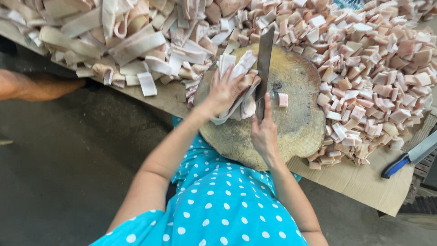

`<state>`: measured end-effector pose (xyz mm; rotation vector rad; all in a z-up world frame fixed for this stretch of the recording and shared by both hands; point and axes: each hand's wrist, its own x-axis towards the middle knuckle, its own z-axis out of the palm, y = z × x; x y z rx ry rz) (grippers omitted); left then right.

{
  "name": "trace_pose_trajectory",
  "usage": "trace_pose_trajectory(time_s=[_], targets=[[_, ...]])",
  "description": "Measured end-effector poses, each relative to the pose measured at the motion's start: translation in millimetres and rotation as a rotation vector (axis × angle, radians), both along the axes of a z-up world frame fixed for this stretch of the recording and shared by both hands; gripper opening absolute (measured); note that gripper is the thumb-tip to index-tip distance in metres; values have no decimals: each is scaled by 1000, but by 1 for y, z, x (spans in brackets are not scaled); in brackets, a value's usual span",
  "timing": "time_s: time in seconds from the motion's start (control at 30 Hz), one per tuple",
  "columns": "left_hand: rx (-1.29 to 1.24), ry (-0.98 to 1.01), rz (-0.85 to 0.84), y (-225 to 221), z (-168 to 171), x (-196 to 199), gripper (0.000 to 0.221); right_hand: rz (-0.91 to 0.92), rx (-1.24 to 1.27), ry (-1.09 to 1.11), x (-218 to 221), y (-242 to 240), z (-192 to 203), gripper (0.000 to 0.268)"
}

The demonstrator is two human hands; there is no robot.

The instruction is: The person cuts long strips of raw animal skin into smaller squares using a large cleaver on a wooden block, working through a large pile of skins on a table.

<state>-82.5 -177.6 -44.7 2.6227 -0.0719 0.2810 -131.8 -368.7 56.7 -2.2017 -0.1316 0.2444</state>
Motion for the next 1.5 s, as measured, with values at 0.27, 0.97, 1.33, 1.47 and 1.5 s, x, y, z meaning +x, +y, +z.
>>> trace_pose_trajectory(time_s=[0.27,0.97,1.33,1.47,1.5], targets=[[366,271,412,273,-46,69,79,-13,-164,3,5,-36,21,75],[-155,343,182,39,141,43,82,-5,-246,9,7,-46,-10,78],[223,-106,26,-5,57,17,73,-165,-81,357,6,-53,37,75],[38,104,-53,-29,74,6,51,3,-71,-74,-26,-72,15,73],[38,127,-80,-41,69,10,46,-1,-95,-35,-35,-78,11,73]])
